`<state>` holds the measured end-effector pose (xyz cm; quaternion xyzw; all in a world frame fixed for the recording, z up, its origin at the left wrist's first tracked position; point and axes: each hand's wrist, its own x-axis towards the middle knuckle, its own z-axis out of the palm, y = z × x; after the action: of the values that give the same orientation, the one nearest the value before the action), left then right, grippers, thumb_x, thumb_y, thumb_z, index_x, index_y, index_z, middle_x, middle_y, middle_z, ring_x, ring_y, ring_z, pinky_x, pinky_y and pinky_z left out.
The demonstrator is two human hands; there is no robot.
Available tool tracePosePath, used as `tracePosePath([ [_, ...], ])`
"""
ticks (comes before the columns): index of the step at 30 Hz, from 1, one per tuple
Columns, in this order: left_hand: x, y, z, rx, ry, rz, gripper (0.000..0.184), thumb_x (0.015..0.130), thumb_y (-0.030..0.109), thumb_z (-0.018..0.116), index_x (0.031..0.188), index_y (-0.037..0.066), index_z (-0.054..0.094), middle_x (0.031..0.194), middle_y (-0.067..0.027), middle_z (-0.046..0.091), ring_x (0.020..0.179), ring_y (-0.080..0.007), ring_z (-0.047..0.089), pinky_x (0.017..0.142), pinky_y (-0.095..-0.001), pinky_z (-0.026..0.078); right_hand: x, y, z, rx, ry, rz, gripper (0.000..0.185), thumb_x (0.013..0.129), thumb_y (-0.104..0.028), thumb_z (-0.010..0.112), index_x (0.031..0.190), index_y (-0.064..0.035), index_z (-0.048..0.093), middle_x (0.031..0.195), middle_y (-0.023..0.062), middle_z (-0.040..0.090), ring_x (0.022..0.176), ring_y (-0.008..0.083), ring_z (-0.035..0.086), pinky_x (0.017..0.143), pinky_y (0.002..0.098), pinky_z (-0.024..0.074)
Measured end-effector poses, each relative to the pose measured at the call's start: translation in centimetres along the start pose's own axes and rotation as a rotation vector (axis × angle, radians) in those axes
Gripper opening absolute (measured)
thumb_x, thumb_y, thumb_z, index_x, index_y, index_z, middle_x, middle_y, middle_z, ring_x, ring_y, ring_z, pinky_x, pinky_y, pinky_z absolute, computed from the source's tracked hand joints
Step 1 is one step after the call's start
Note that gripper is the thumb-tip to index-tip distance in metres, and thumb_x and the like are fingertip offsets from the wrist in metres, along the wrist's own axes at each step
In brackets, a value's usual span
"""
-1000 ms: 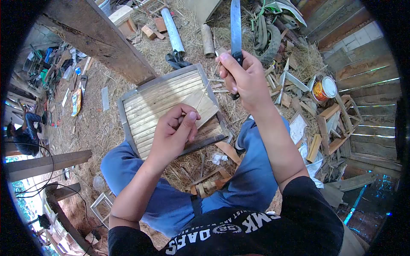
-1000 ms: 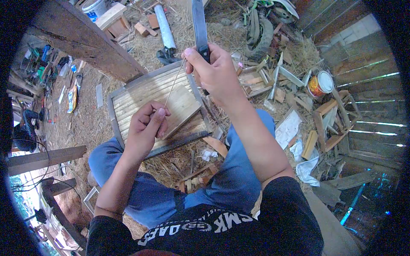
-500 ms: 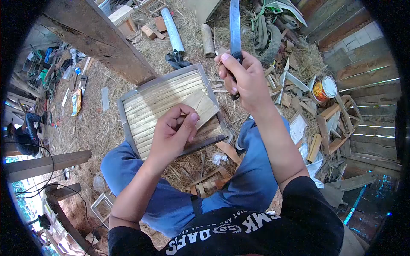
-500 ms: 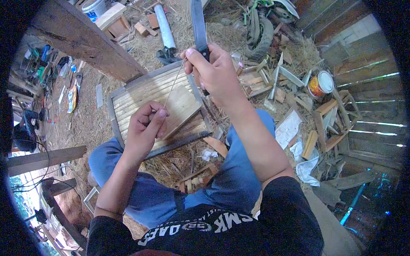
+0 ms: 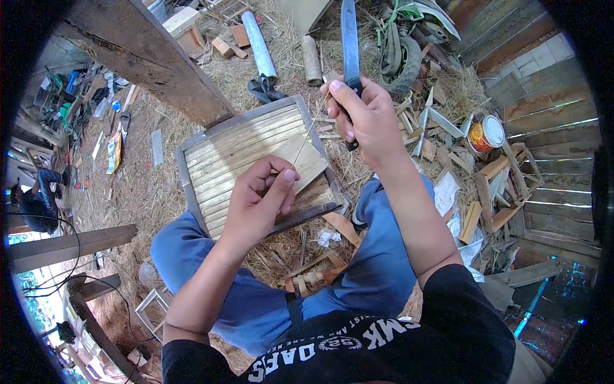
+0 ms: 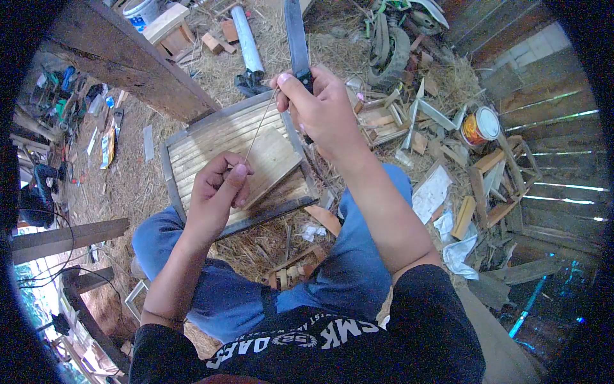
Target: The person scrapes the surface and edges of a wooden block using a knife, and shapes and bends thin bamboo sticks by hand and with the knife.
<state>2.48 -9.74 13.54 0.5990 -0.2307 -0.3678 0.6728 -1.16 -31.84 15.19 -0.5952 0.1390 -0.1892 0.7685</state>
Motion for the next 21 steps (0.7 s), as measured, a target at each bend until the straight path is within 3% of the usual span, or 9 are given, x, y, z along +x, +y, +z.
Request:
tracePosePath([
  [9, 0.0, 0.27, -0.25, 0.003, 0.011, -0.002, 0.028, 0.109, 0.025, 0.042, 0.101, 0.003, 0.057, 0.066, 0.0002, 0.054, 0.058, -0.0045, 0.047, 0.054, -0.0214, 0.033, 0.15, 0.24, 0.22, -0.02, 0.013, -0.01, 0.022, 0.1, -0.02, 0.06, 0.103, 0.0013, 0.065, 0.073, 0.0008, 0.061, 0.045, 0.0024, 0.042, 0.042, 0.0195, 0.0312],
  [19, 0.08, 0.1, -0.31, -0.002, -0.013, -0.017, 0.026, 0.108, 0.026, 0.046, 0.1, 0.003, 0.058, 0.066, 0.0005, 0.053, 0.059, -0.0047, 0.048, 0.054, -0.0215, 0.033, -0.3, 0.31, 0.42, -0.036, -0.003, 0.038, 0.021, 0.1, -0.02, 0.058, 0.102, -0.0001, 0.065, 0.072, 0.0004, 0.06, 0.045, 0.0025, 0.042, 0.042, 0.0198, 0.0307],
  [21, 0.13, 0.18, -0.41, 0.006, -0.041, -0.008, 0.021, 0.106, 0.021, 0.049, 0.101, 0.002, 0.057, 0.086, -0.002, 0.056, 0.063, -0.0093, 0.051, 0.057, -0.024, 0.04, -0.71, 0.26, 0.69, -0.004, -0.046, 0.08, 0.019, 0.098, -0.019, 0.061, 0.098, -0.0014, 0.065, 0.073, 0.0021, 0.064, 0.045, 0.0023, 0.043, 0.042, 0.0211, 0.0303],
])
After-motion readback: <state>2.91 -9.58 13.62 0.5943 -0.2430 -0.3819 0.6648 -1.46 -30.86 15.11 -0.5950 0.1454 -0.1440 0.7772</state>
